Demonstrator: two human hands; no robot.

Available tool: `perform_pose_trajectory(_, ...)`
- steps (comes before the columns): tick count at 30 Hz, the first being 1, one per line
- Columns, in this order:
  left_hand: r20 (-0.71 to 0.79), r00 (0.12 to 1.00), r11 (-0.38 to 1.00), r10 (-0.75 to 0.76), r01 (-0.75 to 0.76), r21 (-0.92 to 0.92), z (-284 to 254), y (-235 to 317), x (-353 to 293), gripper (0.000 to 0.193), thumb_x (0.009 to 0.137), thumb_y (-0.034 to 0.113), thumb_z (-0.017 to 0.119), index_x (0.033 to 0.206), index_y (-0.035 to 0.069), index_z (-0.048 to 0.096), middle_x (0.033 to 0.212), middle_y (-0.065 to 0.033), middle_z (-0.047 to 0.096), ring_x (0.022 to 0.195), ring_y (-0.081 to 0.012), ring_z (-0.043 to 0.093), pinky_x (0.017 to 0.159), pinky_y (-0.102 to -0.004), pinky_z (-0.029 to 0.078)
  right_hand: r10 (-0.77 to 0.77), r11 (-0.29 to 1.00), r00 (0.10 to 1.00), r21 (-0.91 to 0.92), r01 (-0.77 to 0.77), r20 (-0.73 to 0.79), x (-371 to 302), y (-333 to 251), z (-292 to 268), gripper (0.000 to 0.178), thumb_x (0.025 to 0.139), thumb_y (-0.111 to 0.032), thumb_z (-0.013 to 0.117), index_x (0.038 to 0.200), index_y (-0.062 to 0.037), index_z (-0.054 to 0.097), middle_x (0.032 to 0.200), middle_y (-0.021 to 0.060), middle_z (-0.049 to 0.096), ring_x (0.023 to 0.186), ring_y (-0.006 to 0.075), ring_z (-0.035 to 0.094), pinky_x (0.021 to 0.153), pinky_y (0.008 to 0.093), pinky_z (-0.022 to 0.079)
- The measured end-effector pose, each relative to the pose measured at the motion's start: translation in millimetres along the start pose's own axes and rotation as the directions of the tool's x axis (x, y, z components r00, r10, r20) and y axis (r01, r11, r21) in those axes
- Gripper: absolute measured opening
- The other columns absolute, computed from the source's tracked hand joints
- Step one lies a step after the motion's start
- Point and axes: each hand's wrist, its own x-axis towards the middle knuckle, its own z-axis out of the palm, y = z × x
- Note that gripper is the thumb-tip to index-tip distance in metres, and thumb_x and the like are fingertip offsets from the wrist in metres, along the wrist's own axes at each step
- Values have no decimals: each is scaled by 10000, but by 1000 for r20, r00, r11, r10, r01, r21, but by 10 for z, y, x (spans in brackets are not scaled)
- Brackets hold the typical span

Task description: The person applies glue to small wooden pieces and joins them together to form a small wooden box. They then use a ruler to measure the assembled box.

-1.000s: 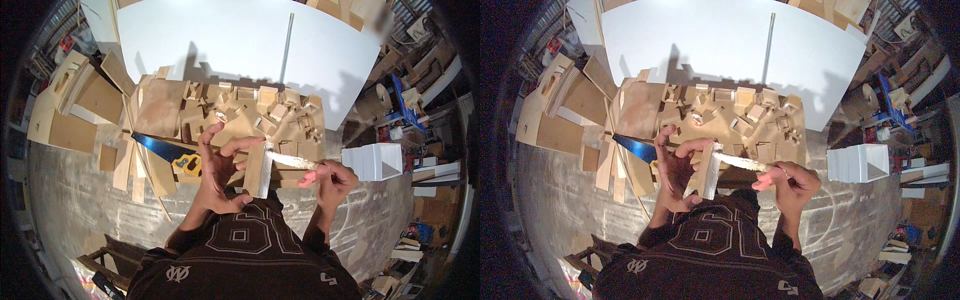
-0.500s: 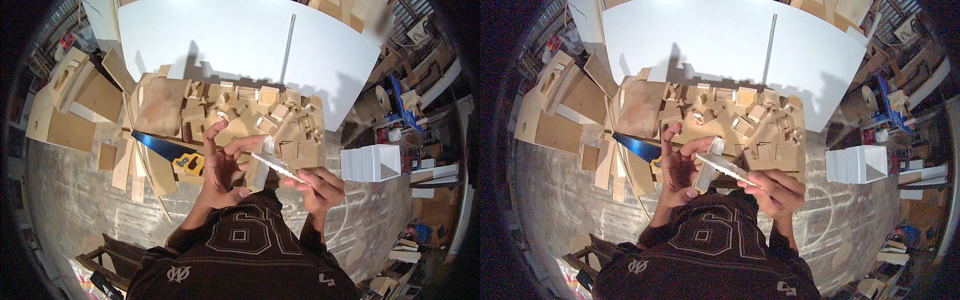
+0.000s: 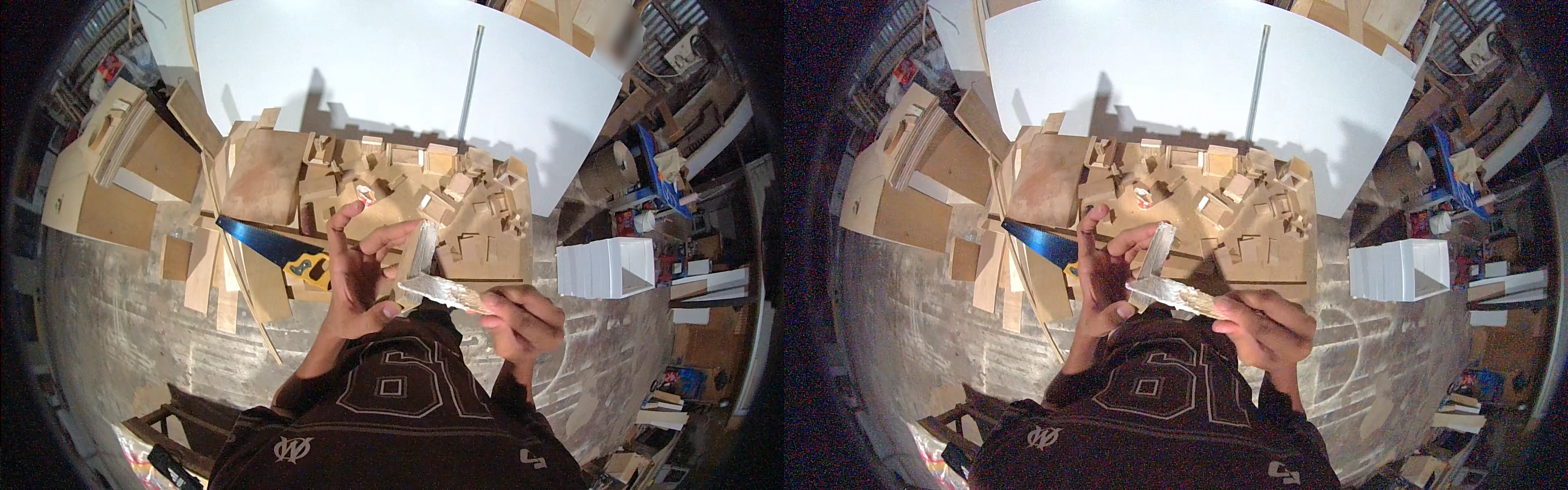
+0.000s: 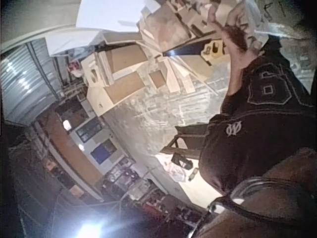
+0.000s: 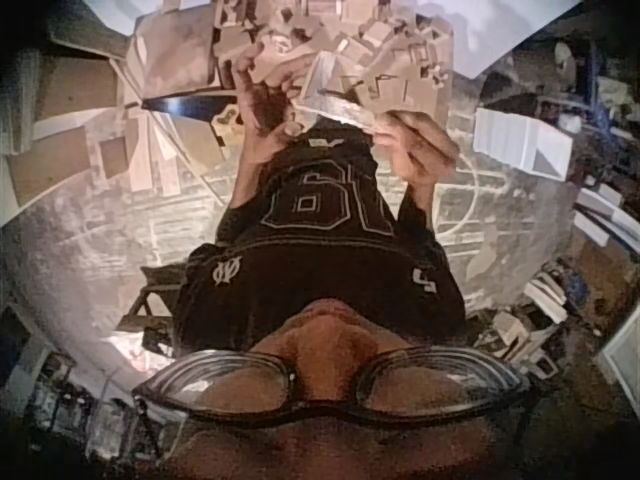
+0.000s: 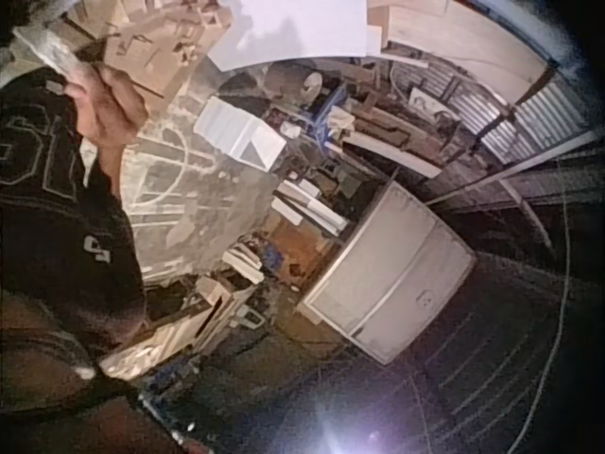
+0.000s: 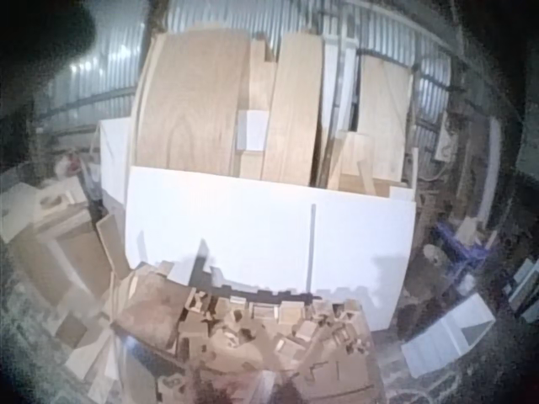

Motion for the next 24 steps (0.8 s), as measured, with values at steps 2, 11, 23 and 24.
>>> perform_pose_trajectory(2,-4,1000,1000,-6,6,-26,25,10,-5,1102,705,206,826,1498,158,62,1397,-296,478,1305,-345,501,1007,-409,508,65,998,998,-20,-65,-18,17,38,-23,304,692,-8,805,993,-32,774,861,123,727,737,209,705,655,299,563)
perform_pose_trajectory(11,-13,1000,998,-8,8,-69,-23,-39,6,1059,713,154,800,1489,158,79,1403,-293,470,1316,-347,492,1045,-418,488,47,997,998,60,-50,38,97,33,38,244,734,10,785,976,-1,758,839,121,721,703,207,709,612,295,562)
perform_pose_trajectory(23,-44,999,998,-28,25,-65,-25,-98,43,1069,717,136,822,1490,169,84,1401,-274,482,1286,-326,522,1001,-413,523,58,998,998,16,-58,21,37,124,-14,318,671,-11,834,980,-60,776,845,98,723,709,195,704,614,292,567)
perform_pose_trajectory(24,-43,999,997,-30,27,-67,-24,-100,51,1068,717,133,824,1487,170,87,1402,-274,481,1285,-323,521,1000,-418,524,36,999,999,18,-37,22,48,116,-53,335,661,-4,837,985,-60,774,847,98,724,707,196,706,613,293,570)
